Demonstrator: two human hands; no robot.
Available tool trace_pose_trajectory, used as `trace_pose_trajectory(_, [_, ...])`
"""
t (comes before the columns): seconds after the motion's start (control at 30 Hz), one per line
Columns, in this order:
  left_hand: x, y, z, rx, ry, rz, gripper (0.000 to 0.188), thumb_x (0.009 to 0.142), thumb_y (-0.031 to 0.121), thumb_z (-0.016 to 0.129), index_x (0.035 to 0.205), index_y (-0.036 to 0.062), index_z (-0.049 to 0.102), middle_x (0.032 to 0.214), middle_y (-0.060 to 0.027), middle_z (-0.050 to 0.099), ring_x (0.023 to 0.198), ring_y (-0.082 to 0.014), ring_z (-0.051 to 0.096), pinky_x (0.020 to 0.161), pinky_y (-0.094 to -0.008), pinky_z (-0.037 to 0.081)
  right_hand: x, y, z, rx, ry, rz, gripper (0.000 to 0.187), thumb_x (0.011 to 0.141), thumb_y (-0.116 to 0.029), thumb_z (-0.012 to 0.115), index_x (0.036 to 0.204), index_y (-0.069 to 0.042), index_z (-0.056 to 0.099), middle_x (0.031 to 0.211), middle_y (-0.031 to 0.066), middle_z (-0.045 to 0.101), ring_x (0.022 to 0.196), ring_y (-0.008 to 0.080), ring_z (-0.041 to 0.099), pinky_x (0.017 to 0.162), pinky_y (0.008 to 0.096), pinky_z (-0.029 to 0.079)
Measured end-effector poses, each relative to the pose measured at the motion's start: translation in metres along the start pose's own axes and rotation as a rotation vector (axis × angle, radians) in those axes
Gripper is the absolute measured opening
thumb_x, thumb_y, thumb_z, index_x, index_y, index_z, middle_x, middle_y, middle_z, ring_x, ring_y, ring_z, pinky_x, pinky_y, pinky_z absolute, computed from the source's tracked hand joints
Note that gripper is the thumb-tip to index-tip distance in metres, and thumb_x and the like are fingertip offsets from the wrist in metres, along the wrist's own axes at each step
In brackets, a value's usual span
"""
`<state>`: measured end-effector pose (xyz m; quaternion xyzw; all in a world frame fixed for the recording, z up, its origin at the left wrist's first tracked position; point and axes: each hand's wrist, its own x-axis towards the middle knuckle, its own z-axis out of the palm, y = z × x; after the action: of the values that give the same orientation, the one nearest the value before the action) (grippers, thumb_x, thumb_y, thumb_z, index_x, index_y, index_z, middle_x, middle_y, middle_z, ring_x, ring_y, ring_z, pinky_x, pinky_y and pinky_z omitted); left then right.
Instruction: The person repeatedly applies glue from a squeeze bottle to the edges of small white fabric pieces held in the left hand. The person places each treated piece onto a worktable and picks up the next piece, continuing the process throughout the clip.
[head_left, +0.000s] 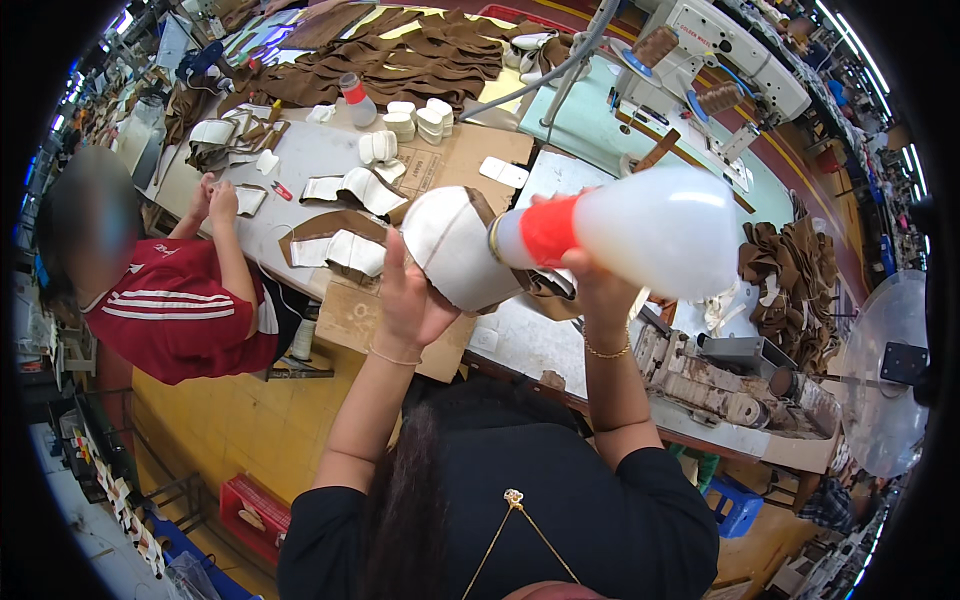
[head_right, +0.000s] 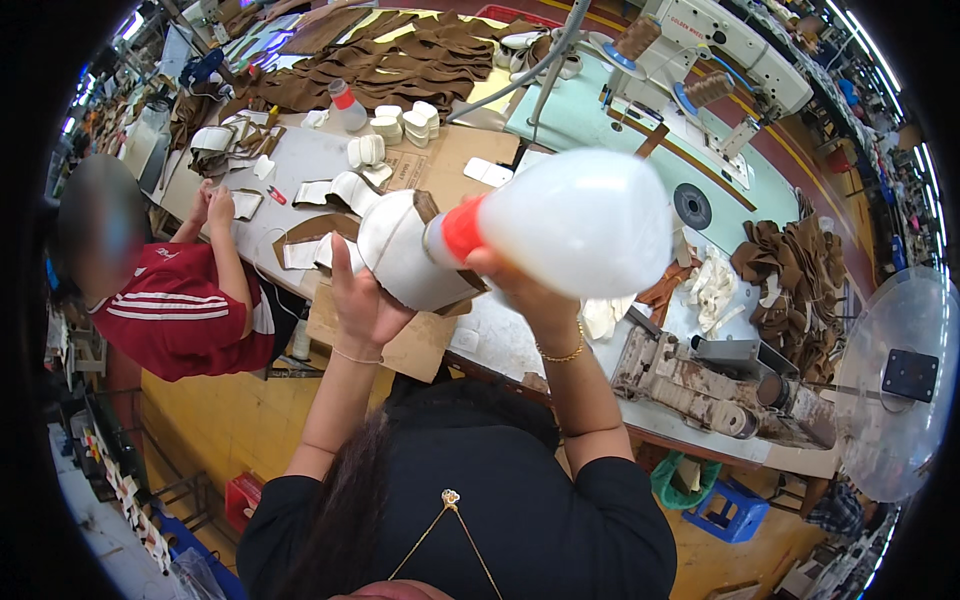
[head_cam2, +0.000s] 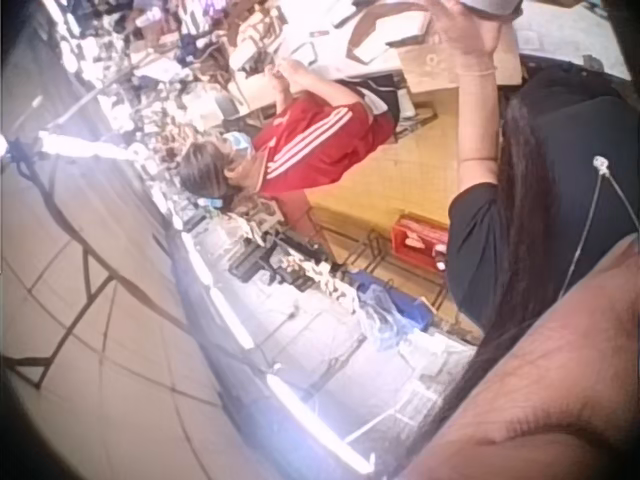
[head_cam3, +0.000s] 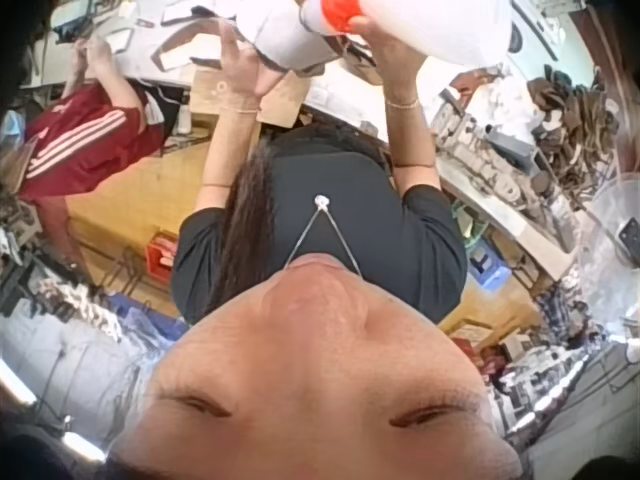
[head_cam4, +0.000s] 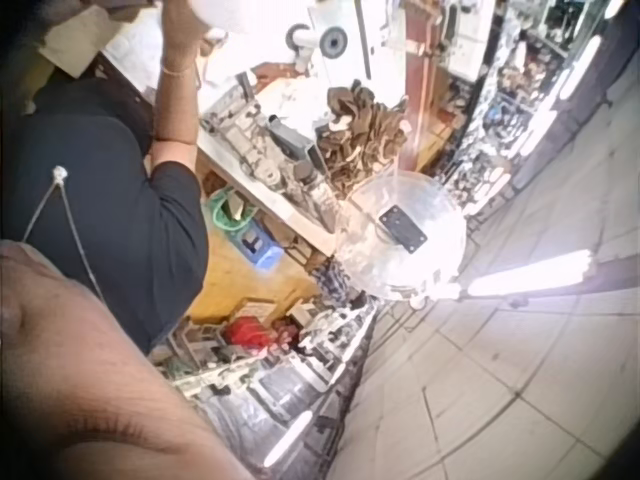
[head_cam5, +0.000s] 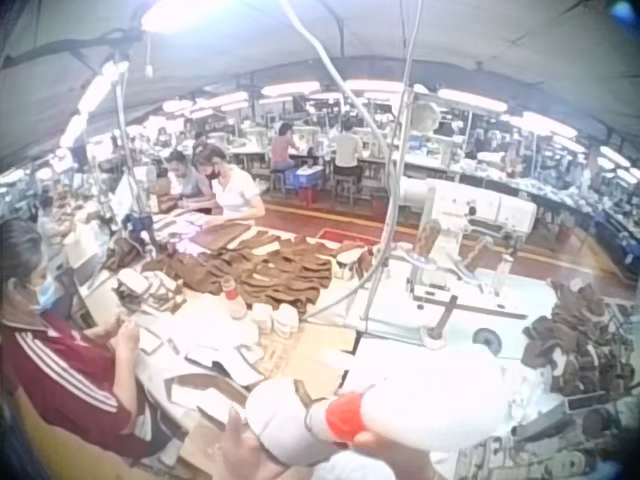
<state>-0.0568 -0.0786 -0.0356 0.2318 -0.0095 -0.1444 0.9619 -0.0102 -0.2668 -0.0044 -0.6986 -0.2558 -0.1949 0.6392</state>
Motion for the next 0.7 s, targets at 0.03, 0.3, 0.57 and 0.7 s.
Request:
trace_pose_trajectory(0.03, [-0.003,-0.003,-0.003,0.094,0.010,0.022,0.093,0.078,0.074,0.034,0.141,0.0061,0.021,0.143,-0.0141,0.028,0.131,-0.0296,0.028,0.107,-0.0470,0.023,0.002,0.002,0.004,-0.039,-0.035,-0.045,0.045,0.072,-0.023,0.076,0.104,0.000,0.055,0.096,0.0109,0.062,0.088,0.0235,0.060,0.081,0.0394,0.049])
trace_pose_trajectory(0.3, [-0.015,-0.008,-0.004,0.778,-0.043,0.241,0.100,0.072,0.067,0.057,0.137,-0.0016,0.024,0.136,-0.0140,0.035,0.126,-0.0244,0.034,0.103,-0.0388,0.028,0.008,0.006,0.006,0.183,0.227,0.023,0.036,0.068,-0.026,0.080,0.091,-0.003,0.065,0.087,0.0048,0.065,0.080,0.0151,0.060,0.073,0.0314,0.049])
trace_pose_trajectory(0.57, [-0.017,0.015,-0.003,1.826,-0.295,0.626,0.078,0.066,0.056,0.069,0.121,0.0045,0.050,0.125,-0.0179,0.045,0.118,-0.0380,0.041,0.101,-0.0458,0.030,0.025,-0.012,-0.008,0.196,0.132,0.100,0.037,0.072,-0.032,0.076,0.092,-0.003,0.065,0.088,0.0057,0.065,0.079,0.0150,0.061,0.070,0.0286,0.049])
trace_pose_trajectory(0.7, [-0.022,0.022,0.004,1.989,-0.354,0.735,0.076,0.066,0.059,0.067,0.119,0.0067,0.052,0.127,-0.0155,0.043,0.119,-0.0359,0.040,0.102,-0.0466,0.028,0.039,-0.020,-0.010,-0.090,0.073,0.108,0.039,0.070,-0.033,0.078,0.091,-0.002,0.065,0.089,0.0064,0.065,0.080,0.0160,0.061,0.071,0.0297,0.049])
